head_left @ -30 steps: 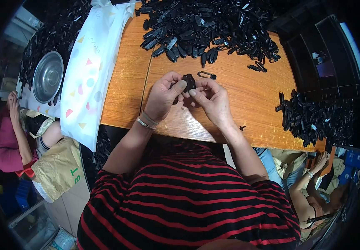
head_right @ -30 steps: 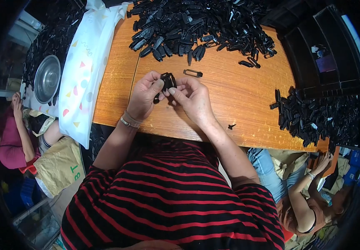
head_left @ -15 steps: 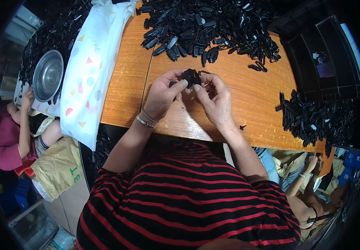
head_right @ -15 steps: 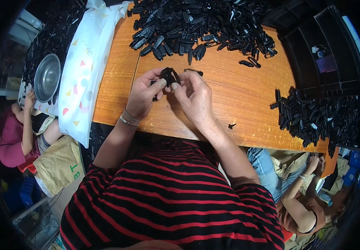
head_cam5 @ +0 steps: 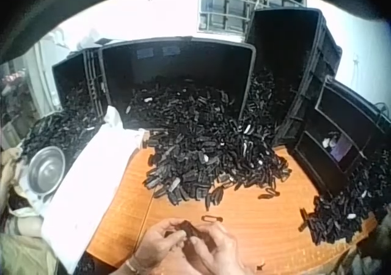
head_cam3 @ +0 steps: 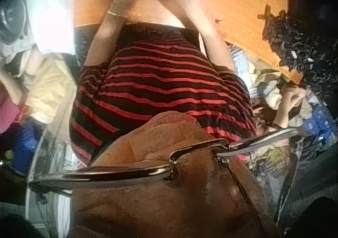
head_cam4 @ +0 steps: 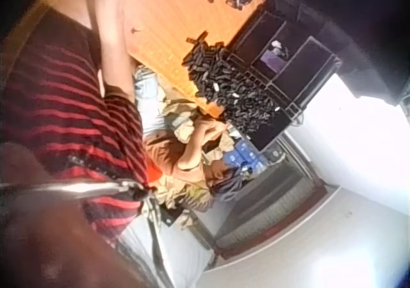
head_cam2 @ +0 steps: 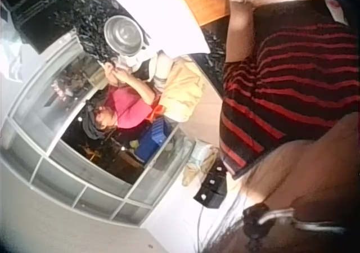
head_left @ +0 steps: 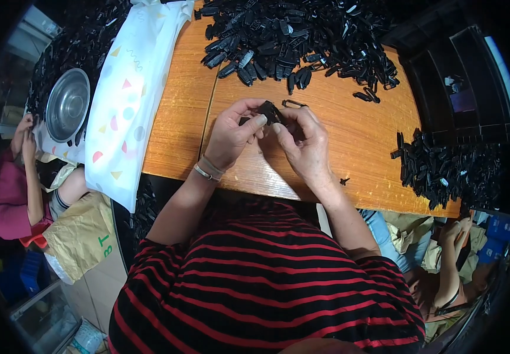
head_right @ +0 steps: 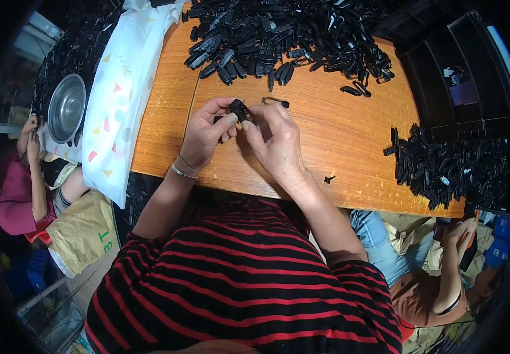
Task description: Manually joining two small black plastic components together.
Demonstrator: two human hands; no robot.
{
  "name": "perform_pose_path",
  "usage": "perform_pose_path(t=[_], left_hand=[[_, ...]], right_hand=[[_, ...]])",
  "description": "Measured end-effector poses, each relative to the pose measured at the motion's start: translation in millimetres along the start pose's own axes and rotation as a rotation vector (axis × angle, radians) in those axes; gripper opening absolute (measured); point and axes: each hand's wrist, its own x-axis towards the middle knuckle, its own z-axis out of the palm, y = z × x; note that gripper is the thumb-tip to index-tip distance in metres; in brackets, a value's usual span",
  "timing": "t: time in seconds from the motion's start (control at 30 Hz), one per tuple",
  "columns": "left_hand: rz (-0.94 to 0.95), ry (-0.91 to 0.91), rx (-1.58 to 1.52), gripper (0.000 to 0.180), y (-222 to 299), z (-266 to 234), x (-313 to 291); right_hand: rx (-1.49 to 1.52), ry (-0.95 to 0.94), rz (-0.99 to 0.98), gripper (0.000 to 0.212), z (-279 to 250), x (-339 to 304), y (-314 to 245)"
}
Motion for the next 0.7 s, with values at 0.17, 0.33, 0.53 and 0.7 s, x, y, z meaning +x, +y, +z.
perform_pose_path(t=[0.17,0.33,0.53,0.7], left_hand=[[0.021,0.006,0.014,0.029,-4,-1,-1],[0.037,0.044,0.022,0.028,-12,-2,-5],[0.508,0.08,0.666,0.023,7,15,-15],[0.405,0.063,0.634,0.018,19,25,-26]], right_hand=[[-0.011,-0.012,0.007,0.018,1,1,4],[-0.068,0.01,-0.051,0.017,6,-5,7],[-0.178,0.057,-0.177,0.024,13,-15,1],[-0.072,0.058,0.035,0.043,13,-20,-1]])
